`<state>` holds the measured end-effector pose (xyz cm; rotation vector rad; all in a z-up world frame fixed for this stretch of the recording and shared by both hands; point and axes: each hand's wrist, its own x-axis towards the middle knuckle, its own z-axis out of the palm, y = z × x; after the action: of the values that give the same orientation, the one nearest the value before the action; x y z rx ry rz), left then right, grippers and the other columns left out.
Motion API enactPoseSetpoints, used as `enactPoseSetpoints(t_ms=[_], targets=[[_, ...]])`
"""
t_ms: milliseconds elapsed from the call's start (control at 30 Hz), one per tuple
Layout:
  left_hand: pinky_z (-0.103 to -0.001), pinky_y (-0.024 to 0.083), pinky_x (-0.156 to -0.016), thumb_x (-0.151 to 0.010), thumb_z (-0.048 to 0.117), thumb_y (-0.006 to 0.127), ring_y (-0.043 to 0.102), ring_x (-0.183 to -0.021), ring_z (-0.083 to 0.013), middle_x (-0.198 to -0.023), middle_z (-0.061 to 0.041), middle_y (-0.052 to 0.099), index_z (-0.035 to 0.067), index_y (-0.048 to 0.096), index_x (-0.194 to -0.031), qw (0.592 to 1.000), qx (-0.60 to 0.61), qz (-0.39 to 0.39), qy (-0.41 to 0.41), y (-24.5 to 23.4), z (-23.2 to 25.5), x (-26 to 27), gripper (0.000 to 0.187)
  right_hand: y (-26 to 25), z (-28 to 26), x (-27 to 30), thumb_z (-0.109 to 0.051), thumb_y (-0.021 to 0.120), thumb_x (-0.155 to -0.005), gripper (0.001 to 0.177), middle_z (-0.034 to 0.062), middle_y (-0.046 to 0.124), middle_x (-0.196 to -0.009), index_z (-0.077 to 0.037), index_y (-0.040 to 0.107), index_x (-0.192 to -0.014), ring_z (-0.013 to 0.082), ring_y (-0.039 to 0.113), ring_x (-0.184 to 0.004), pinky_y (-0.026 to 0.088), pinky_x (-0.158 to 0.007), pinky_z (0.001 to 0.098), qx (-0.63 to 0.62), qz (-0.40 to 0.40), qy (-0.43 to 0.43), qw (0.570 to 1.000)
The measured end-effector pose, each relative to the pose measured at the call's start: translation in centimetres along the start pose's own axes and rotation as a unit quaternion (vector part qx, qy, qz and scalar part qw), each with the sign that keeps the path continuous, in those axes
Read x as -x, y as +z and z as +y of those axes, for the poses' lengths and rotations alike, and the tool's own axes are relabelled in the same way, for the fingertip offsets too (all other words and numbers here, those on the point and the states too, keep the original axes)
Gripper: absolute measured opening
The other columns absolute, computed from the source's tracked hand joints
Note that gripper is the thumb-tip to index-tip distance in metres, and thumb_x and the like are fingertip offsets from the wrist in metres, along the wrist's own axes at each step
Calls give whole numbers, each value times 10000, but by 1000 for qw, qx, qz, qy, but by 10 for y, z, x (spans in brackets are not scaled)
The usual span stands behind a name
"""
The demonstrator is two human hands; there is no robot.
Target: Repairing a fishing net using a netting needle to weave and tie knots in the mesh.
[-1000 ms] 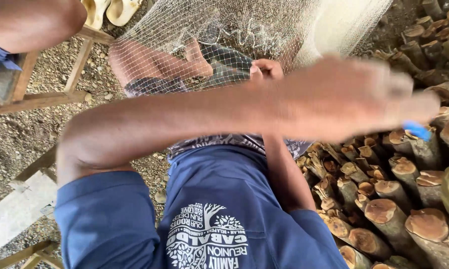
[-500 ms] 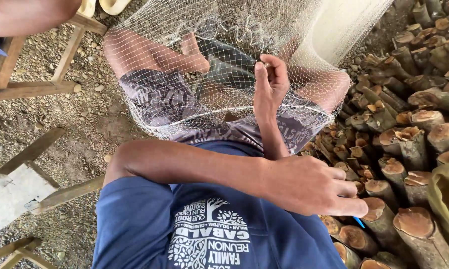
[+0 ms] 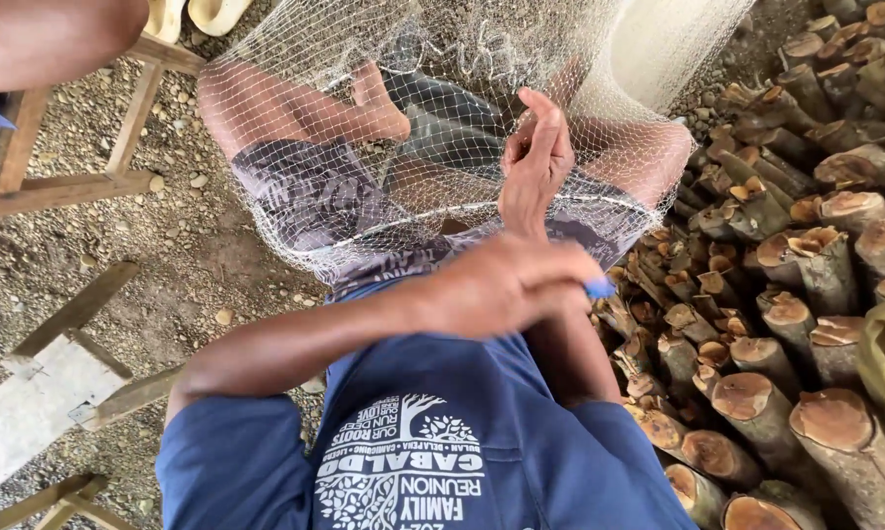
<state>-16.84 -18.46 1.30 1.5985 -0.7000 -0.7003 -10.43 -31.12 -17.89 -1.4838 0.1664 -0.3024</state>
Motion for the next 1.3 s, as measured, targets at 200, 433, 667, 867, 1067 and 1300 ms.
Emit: enactPoseSetpoints(t_ms=[200,433,667,867,1067,1300], targets=[[-342,601,-710,-1244,131,608,708,-822,-195,-995,-67,785,119,768,-1339,941,-238,240,-7,-80,-102,-8,186,-2,23,-4,-524,536,-1320,472,-70,549,-763,-162,799,-1470,55,428,-575,326,-457,262,-81,-18,-34,996],[-295,621,-554,-1222,85,705,684,-805,-235,-929,-68,644,70,852,-1276,854,-426,296,45,-90,-141,-32,157,4,3,1,-614,467,-1298,565,-59,564,-800,-165,768,-1462,55,500,-585,405,-452,251,2,-3,-42,999],[-463,704,-781,-1189,132,760,775,-1075,-316,-1206,-122,766,117,645,-1317,897,-340,276,52,-88,-128,-40,173,5,4,-1,-542,498,-1303,508,-63,579,-783,-147,794,-1426,60,478,-587,424,-475,261,-55,-12,-11,998],[-334,624,-736,-1208,60,818,607,-922,-247,-1110,-101,624,165,692,-1482,898,-318,261,156,-84,-135,-52,320,12,21,2,-417,527,-1305,341,-42,635,-861,-144,722,-1246,80,492,-630,435,-507,260,-159,-44,-10,986],[-447,500,-983,-1192,59,761,564,-967,-241,-1064,-45,584,93,799,-1249,884,-296,305,196,-82,-95,-63,77,13,3,3,-589,602,-1224,445,-61,537,-862,-187,638,-1036,82,435,-728,418,-638,298,-129,-27,-14,991],[-408,738,-1119,-1363,218,495,874,-1315,-288,-1382,-125,808,95,587,-1470,932,-104,263,227,-113,23,-32,187,9,9,3,-416,597,-1308,373,-41,459,-715,-113,793,-1400,58,375,-577,338,-498,266,-140,-40,-1,989]])
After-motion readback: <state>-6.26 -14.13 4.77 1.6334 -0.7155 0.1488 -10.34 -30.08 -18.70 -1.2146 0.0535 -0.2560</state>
